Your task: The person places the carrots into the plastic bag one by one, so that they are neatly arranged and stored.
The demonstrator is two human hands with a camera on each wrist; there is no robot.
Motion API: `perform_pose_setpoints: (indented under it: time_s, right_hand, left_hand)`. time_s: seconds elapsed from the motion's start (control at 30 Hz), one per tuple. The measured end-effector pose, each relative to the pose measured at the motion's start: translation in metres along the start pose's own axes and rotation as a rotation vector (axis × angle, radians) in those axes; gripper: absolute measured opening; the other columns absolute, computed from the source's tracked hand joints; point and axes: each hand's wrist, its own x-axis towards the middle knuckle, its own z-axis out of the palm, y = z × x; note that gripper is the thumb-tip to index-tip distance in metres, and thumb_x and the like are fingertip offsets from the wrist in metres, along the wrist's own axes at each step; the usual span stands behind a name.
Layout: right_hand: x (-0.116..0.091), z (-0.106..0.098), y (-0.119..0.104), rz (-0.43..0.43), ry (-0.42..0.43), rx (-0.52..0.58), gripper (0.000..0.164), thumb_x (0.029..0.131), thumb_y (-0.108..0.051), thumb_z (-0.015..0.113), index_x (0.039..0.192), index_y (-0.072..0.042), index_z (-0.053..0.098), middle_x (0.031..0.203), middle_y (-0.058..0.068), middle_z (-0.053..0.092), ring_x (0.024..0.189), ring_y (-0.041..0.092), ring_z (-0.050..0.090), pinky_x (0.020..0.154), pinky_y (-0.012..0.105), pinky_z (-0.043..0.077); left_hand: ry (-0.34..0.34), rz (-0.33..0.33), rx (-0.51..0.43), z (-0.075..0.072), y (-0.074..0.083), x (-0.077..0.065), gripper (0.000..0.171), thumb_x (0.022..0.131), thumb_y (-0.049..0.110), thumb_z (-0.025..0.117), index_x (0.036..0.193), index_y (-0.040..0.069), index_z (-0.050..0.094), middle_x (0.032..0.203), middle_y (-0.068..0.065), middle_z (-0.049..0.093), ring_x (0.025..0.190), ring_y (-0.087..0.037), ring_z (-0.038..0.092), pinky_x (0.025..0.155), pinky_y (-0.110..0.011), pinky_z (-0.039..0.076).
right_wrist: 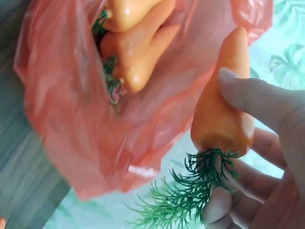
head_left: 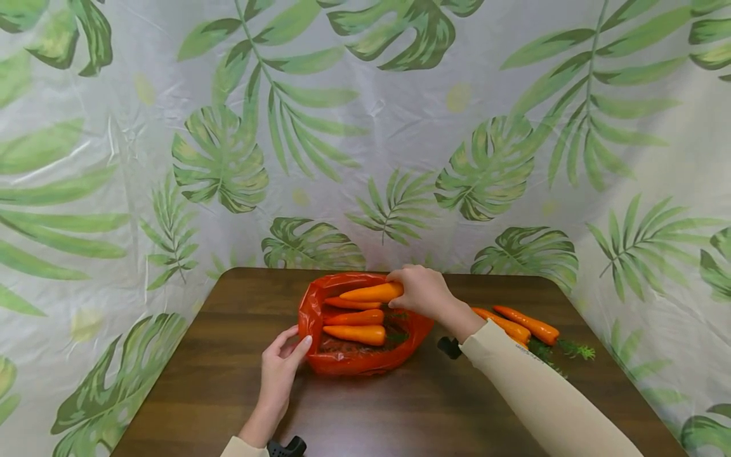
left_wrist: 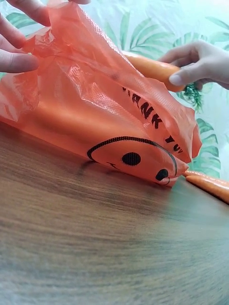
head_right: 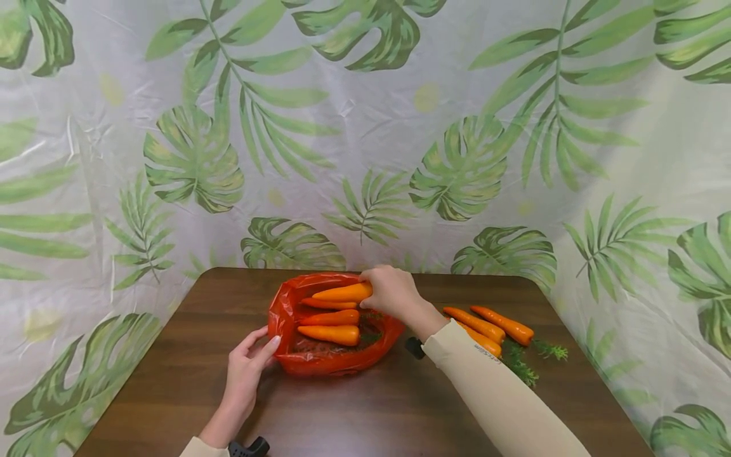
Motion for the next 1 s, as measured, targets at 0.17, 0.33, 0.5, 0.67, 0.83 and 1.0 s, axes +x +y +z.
perform_pose_setpoints:
  time_s: [0.17, 0.33, 0.5, 0.67, 0.83, 1.0]
  right_hand:
    - [0.014, 0.01, -0.008, 0.003, -0.003, -0.035, 0.053, 0.078, -0.04, 0.087, 0.125, -0.02, 0.072, 0.11, -0.001, 0.069, 0.084, 0.016, 0.062, 0.061, 0.034, 0.052]
    - [0.025, 0.016, -0.017, 0.01, -0.007, -0.064, 0.053, 0.078, -0.039, 0.088, 0.125, -0.022, 0.072, 0.116, -0.001, 0.069, 0.092, 0.02, 0.065, 0.066, 0.039, 0.055]
    - [0.034, 0.023, -0.026, 0.006, -0.015, -0.083, 0.053, 0.078, -0.037, 0.088, 0.126, -0.021, 0.071, 0.118, 0.001, 0.068, 0.096, 0.022, 0.065, 0.069, 0.041, 0.055]
    - [0.038, 0.035, -0.034, 0.0, -0.048, -0.084, 0.051, 0.079, -0.036, 0.088, 0.124, -0.019, 0.072, 0.112, 0.002, 0.068, 0.096, 0.022, 0.065, 0.068, 0.042, 0.056]
    - [0.042, 0.046, -0.038, 0.015, -0.036, -0.079, 0.047, 0.079, -0.035, 0.087, 0.121, -0.02, 0.073, 0.11, 0.0, 0.068, 0.093, 0.022, 0.065, 0.066, 0.042, 0.056]
    - [0.043, 0.056, -0.036, 0.044, -0.022, -0.038, 0.045, 0.078, -0.034, 0.088, 0.119, -0.021, 0.073, 0.111, -0.001, 0.069, 0.093, 0.021, 0.066, 0.068, 0.042, 0.057]
  left_hand:
    - [0.002, 0.002, -0.017, 0.002, 0.0, 0.0, 0.043, 0.091, 0.019, 0.078, 0.128, 0.003, 0.065, 0.128, -0.021, 0.061, 0.097, -0.024, 0.068, 0.08, -0.028, 0.059]
    - [0.009, -0.004, -0.022, 0.002, 0.001, 0.0, 0.044, 0.091, 0.018, 0.077, 0.129, 0.0, 0.064, 0.128, -0.023, 0.06, 0.097, -0.024, 0.067, 0.079, -0.027, 0.058]
    - [0.019, -0.016, -0.028, 0.003, 0.002, -0.001, 0.045, 0.091, 0.016, 0.077, 0.13, -0.001, 0.062, 0.127, -0.024, 0.06, 0.097, -0.023, 0.067, 0.078, -0.026, 0.058]
    - [0.013, -0.014, -0.031, 0.003, 0.001, -0.002, 0.046, 0.092, 0.014, 0.075, 0.133, -0.003, 0.06, 0.127, -0.023, 0.061, 0.095, -0.021, 0.068, 0.076, -0.026, 0.058]
    - [0.014, -0.004, -0.021, 0.003, 0.001, -0.002, 0.044, 0.092, 0.017, 0.076, 0.13, -0.001, 0.063, 0.126, -0.023, 0.061, 0.094, -0.021, 0.068, 0.077, -0.026, 0.059]
    - [0.01, 0.01, 0.002, 0.003, -0.001, -0.001, 0.043, 0.092, 0.021, 0.077, 0.128, 0.001, 0.064, 0.125, -0.023, 0.062, 0.094, -0.023, 0.068, 0.078, -0.027, 0.059]
